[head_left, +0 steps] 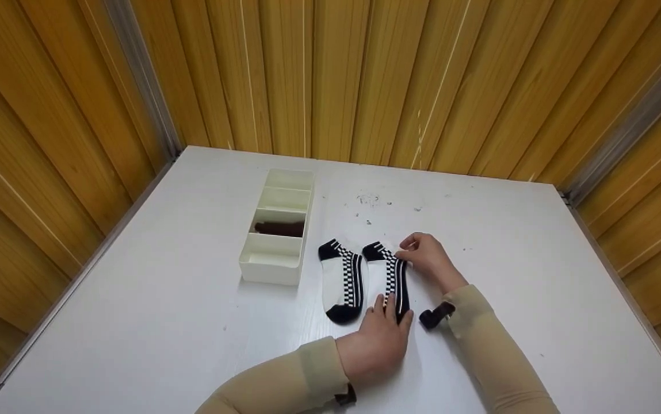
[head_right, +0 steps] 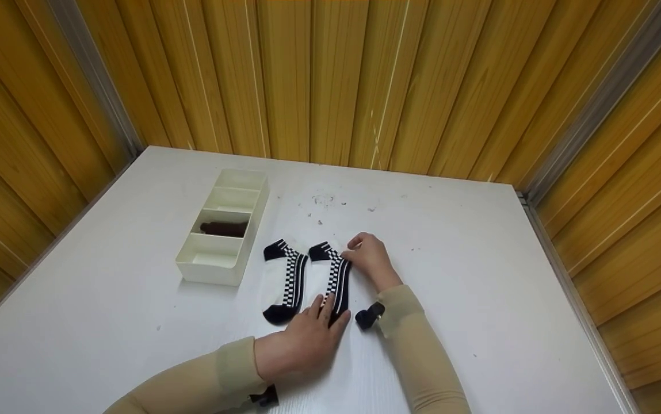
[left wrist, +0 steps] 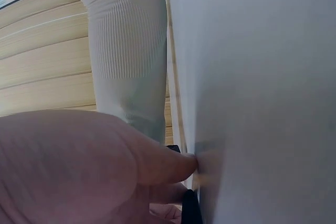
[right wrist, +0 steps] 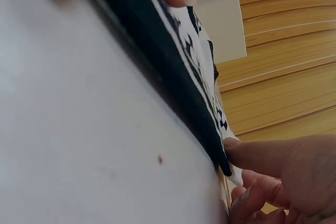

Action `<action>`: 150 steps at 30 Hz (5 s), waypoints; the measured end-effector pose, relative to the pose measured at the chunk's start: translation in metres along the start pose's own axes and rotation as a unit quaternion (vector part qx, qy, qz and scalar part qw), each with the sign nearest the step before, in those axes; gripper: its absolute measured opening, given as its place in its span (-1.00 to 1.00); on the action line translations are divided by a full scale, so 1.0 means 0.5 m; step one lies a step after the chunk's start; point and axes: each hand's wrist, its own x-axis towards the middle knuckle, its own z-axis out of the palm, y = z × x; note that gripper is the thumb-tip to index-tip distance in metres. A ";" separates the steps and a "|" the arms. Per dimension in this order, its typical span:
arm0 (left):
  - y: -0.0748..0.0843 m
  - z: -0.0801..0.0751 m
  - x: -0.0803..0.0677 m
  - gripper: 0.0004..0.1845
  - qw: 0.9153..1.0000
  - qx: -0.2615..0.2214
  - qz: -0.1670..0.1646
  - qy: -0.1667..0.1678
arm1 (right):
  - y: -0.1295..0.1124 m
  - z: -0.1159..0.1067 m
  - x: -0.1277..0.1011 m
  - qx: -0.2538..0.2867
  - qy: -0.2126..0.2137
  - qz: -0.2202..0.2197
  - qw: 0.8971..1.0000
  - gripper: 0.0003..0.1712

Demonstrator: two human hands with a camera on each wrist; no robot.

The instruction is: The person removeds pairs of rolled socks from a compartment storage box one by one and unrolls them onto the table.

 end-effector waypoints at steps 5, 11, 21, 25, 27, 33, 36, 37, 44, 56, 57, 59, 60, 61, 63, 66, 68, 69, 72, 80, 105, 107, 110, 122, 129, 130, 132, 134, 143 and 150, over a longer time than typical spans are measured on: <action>-0.001 -0.003 -0.002 -0.40 1.000 -0.009 -0.008 0.003 | 0.003 -0.006 0.003 -0.009 -0.007 -0.011 1.000 -0.60; -0.026 -0.029 -0.014 -0.28 0.998 -0.069 0.001 0.012 | -0.008 -0.020 0.007 -0.017 -0.006 0.000 1.000 -0.50; -0.229 -0.111 -0.059 -0.35 0.942 -0.299 -0.014 0.150 | -0.091 -0.043 0.018 0.063 0.014 -0.055 0.996 -0.51; -0.330 -0.112 -0.072 -0.42 0.883 -0.416 -0.049 0.211 | -0.138 -0.035 0.025 0.137 -0.001 -0.095 0.986 -0.52; -0.375 -0.105 -0.077 -0.45 0.847 -0.467 -0.073 0.242 | -0.163 -0.030 0.026 0.178 -0.014 -0.111 0.978 -0.53; -0.494 -0.059 -0.086 -0.50 0.742 -0.594 -0.126 0.284 | -0.227 -0.003 0.034 0.276 -0.051 -0.153 0.947 -0.55; -0.540 -0.031 -0.090 -0.50 0.697 -0.643 -0.140 0.284 | -0.253 0.016 0.041 0.318 -0.067 -0.162 0.932 -0.58; -0.554 -0.022 -0.092 -0.49 0.685 -0.654 -0.145 0.286 | -0.261 0.023 0.044 0.330 -0.073 -0.165 0.927 -0.58; -0.627 0.056 -0.103 -0.42 0.631 -0.704 -0.185 0.269 | -0.312 0.078 0.058 0.375 -0.112 -0.177 0.903 -0.64; -0.672 0.189 -0.104 -0.13 0.620 -0.759 -0.049 0.194 | -0.372 0.156 0.069 0.366 -0.140 -0.180 0.902 -0.64; -0.673 0.194 -0.104 -0.10 0.622 -0.759 -0.044 0.186 | -0.376 0.161 0.069 0.353 -0.139 -0.185 0.907 -0.64; -0.673 0.202 -0.103 -0.06 0.628 -0.759 -0.042 0.166 | -0.381 0.171 0.072 0.318 -0.133 -0.197 0.918 -0.63; -0.673 0.204 -0.103 -0.04 0.632 -0.758 -0.040 0.157 | -0.384 0.176 0.072 0.302 -0.131 -0.204 0.922 -0.63; -0.673 0.207 -0.103 -0.03 0.636 -0.757 -0.038 0.147 | -0.386 0.181 0.074 0.286 -0.130 -0.211 0.926 -0.64; -0.673 0.212 -0.102 -0.02 0.639 -0.756 -0.035 0.134 | -0.392 0.189 0.075 0.258 -0.129 -0.226 0.930 -0.64; -0.671 0.219 -0.101 -0.01 0.613 -0.781 -0.025 0.116 | -0.400 0.198 0.075 0.228 -0.135 -0.239 0.934 -0.65; -0.669 0.223 -0.101 -0.01 0.593 -0.798 -0.016 0.106 | -0.407 0.202 0.073 0.207 -0.141 -0.245 0.936 -0.64; -0.668 0.225 -0.101 -0.02 0.582 -0.807 -0.012 0.101 | -0.409 0.204 0.073 0.195 -0.145 -0.247 0.938 -0.63; -0.665 0.229 -0.103 -0.04 0.561 -0.823 -0.002 0.090 | -0.418 0.210 0.071 0.158 -0.156 -0.254 0.942 -0.63; -0.660 0.232 -0.111 -0.06 0.513 -0.856 -0.005 0.062 | -0.438 0.223 0.067 0.019 -0.174 -0.234 0.956 -0.65; -0.660 0.238 -0.118 -0.10 0.469 -0.881 0.011 0.060 | -0.469 0.251 0.065 -0.241 -0.170 -0.238 0.925 -0.78; -0.660 0.238 -0.117 -0.10 0.466 -0.883 0.007 0.059 | -0.470 0.250 0.064 -0.237 -0.184 -0.233 0.925 -0.77; -0.659 0.238 -0.116 -0.11 0.469 -0.881 0.000 0.061 | -0.470 0.249 0.062 -0.234 -0.188 -0.226 0.927 -0.77; -0.656 0.241 -0.115 -0.10 0.476 -0.878 0.000 0.056 | -0.471 0.240 0.047 -0.198 -0.207 -0.178 0.941 -0.75; -0.661 0.243 -0.118 -0.10 0.489 -0.871 -0.005 0.052 | -0.470 0.246 0.056 -0.208 -0.200 -0.182 0.940 -0.70; -0.662 0.243 -0.119 -0.10 0.490 -0.870 -0.005 0.050 | -0.469 0.247 0.057 -0.205 -0.201 -0.178 0.941 -0.70; -0.663 0.243 -0.120 -0.10 0.488 -0.872 -0.005 0.048 | -0.468 0.249 0.060 -0.199 -0.203 -0.174 0.943 -0.71; -0.663 0.242 -0.121 -0.10 0.487 -0.872 -0.006 0.045 | -0.466 0.251 0.063 -0.204 -0.199 -0.178 0.942 -0.71; -0.661 0.239 -0.121 -0.08 0.483 -0.874 -0.021 0.042 | -0.435 0.256 0.078 -0.150 -0.168 -0.266 0.937 -0.67; -0.658 0.233 -0.118 -0.07 0.487 -0.872 -0.028 0.038 | -0.415 0.252 0.080 -0.093 -0.148 -0.316 0.933 -0.68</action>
